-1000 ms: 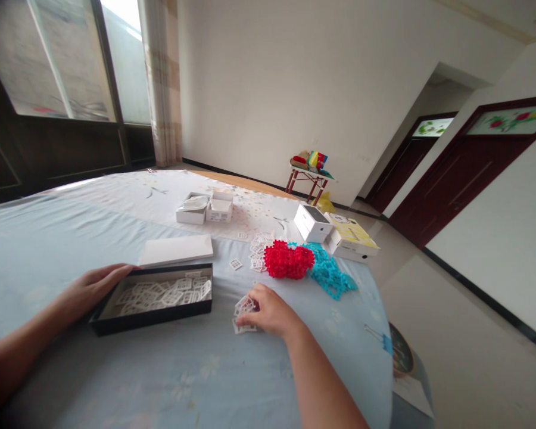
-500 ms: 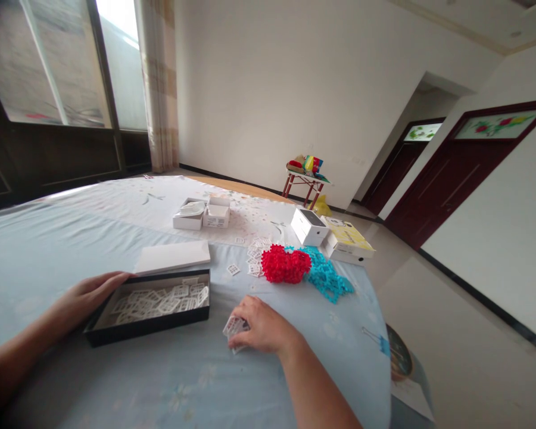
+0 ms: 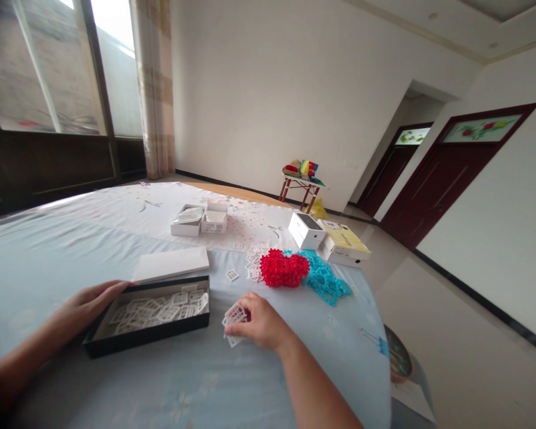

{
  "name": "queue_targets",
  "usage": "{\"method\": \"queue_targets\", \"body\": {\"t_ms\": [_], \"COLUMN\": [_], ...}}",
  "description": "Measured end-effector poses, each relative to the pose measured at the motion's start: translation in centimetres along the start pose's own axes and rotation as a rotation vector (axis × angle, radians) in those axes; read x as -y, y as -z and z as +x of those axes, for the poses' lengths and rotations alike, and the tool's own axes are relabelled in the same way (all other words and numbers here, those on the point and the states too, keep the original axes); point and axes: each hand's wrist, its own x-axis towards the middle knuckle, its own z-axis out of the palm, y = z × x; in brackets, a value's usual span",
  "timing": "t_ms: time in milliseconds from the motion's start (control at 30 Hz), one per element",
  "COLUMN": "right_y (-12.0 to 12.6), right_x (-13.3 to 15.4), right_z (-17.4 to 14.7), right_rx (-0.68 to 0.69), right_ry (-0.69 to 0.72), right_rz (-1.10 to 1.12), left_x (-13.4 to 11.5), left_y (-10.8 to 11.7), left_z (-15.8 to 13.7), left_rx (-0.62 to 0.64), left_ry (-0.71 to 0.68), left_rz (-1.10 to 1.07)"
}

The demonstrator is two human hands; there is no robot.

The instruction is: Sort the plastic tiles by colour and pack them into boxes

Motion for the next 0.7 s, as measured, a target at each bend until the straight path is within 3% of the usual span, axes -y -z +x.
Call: {"method": "queue_targets", "body": {"t_ms": [200,400,533,633,700], "right_y": [0.1,-1.8,-2.7,-2.1,-0.9], "right_x": [3.3,6.8,7.1,6.3,5.4], "right_z": [3.0,7.1,8.5,9.3,10.3], "right_rx": [-0.221,-0.256,-0.144,-0.23,-0.308], "right_ry": [0.059,0.144,0.171,0.198,0.144], "right_rz": [0.072,0.107,0.12,0.038,-0.089], "left_x": [0.5,0.7,0.9,1.0,0.9], "left_y": [0.0,0.0,-0.1,-0.1,-0.1], "left_z": [0.4,0.5,0.7,0.7,0.6], "left_rx": [0.001,0.012,-0.025,-0.045,-0.032], "left_ry": [-0.014,-0.014,-0.026,-0.043,-0.058], "left_rz": [-0.022,-0.045,-0.029,-0.024,-0.014]}}
